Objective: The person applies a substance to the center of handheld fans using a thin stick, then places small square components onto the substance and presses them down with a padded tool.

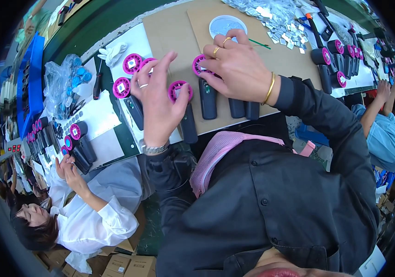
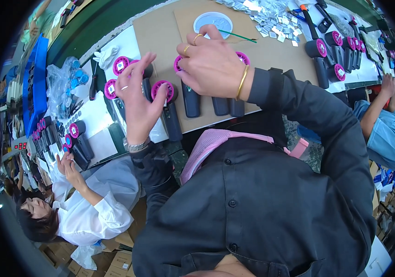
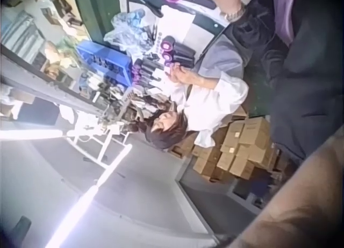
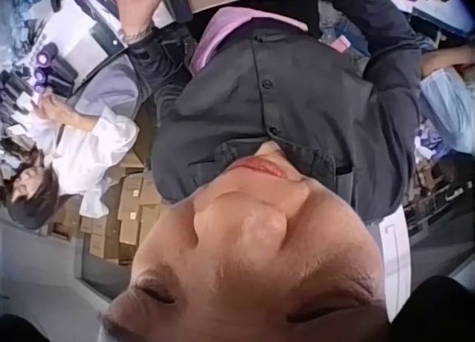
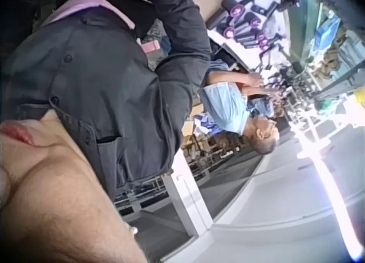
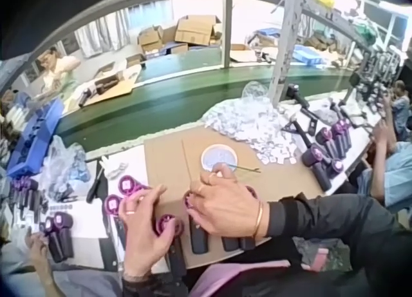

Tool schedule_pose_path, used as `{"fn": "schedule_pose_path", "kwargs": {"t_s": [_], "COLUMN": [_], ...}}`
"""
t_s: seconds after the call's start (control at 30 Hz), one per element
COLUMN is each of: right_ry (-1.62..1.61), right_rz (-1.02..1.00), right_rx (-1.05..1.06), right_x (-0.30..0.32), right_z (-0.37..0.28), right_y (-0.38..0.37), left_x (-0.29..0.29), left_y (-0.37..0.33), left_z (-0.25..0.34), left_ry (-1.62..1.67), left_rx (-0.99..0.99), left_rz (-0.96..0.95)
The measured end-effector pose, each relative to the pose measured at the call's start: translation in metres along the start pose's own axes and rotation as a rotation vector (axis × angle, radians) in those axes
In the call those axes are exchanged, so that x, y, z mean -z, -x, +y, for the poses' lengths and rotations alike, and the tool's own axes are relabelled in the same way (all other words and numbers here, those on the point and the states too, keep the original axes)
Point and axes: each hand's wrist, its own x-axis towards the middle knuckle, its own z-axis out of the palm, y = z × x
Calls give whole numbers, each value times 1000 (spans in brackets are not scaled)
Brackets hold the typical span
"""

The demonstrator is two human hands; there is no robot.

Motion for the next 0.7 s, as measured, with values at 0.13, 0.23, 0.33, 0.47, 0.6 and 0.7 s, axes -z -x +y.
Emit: {"fn": "schedule_pose_path", "kwargs": {"t_s": [0.13,0.23,0.33,0.47,0.6,0.7], "right_ry": [-120,-172,-182,-170,-188,-128], "right_rz": [-27,-40,-37,-10,54,44], "right_rx": [-24,-20,-15,-4,22,97], "right_x": [3,-3,-11,-15,-17,-21], "right_z": [-26,-43,-55,-60,-55,-52], "right_y": [-9,-13,-14,-17,-18,-19], "left_x": [26,25,25,23,18,15], "left_y": [19,32,42,47,48,48], "left_z": [-1,-3,-5,-6,-9,-12], "left_ry": [64,59,55,63,64,55], "left_rx": [101,114,135,152,144,135], "left_rz": [-16,-33,-45,-44,-22,-6]}}
